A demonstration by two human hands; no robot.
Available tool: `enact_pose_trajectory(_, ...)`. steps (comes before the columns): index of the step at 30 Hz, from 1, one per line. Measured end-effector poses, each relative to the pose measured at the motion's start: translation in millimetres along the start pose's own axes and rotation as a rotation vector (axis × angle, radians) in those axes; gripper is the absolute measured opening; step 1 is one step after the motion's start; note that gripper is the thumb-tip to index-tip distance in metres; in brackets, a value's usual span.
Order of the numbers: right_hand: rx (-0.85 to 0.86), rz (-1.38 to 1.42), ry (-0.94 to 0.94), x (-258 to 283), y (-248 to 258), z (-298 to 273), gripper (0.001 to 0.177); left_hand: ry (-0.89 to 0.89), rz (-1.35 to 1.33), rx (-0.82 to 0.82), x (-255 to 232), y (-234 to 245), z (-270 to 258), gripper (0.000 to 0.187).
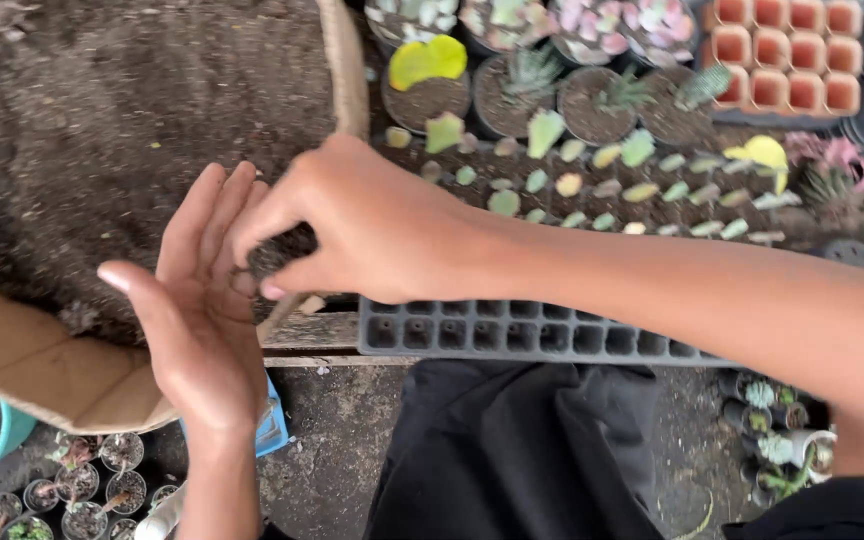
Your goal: The person places succulent leaves into a multi-cell planting tray filled with soil. They repeatedly reach into a large bag to scoop soil and fill the empty cells in the tray, then press the leaves into the soil.
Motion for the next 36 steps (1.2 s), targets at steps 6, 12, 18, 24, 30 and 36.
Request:
enact_pose_trajectory(6,0.034,0.018,-0.595,-20.9,29.2,-127.3,0.031,0.089,-0.045,0.182,35.7,-89.6,-39.7,0.092)
enact_pose_trajectory(12,-0.044,-0.057,-0.821,-116.6,23.6,-230.8,0.036,0.267,-0.028,0.255,117.1,-150.4,-59.9,0.103)
enact_pose_trajectory(18,-0.056,-0.227,-0.702,-158.9,13.6,-246.5,0.034,0.265,0.046,0.289,174.5,-165.3,-69.3,0.078)
enact_pose_trajectory(24,0.059,-0.451,-0.575,-180.1,-5.1,-251.8,0.034,0.248,0.132,0.288,183.1,-169.4,-69.4,0.066)
enact_pose_trajectory(30,0.050,-0.497,-0.539,-184.7,-15.9,-263.6,0.040,0.184,0.263,0.315,185.2,-172.1,-70.5,0.062)
enact_pose_trajectory(36,-0.222,-0.333,-0.470,-160.0,-12.6,-272.9,0.037,0.159,0.305,0.318,185.3,-172.7,-73.2,0.057)
Point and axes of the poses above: each hand's wrist, its own z-axis towards the middle knuckle, its own y-axis out of the back of the hand, x = y × z, the point moved 3 cm from there along z, towards the middle knuckle, and after that the axes turned 4 degrees about y, right-handed, at the moved point
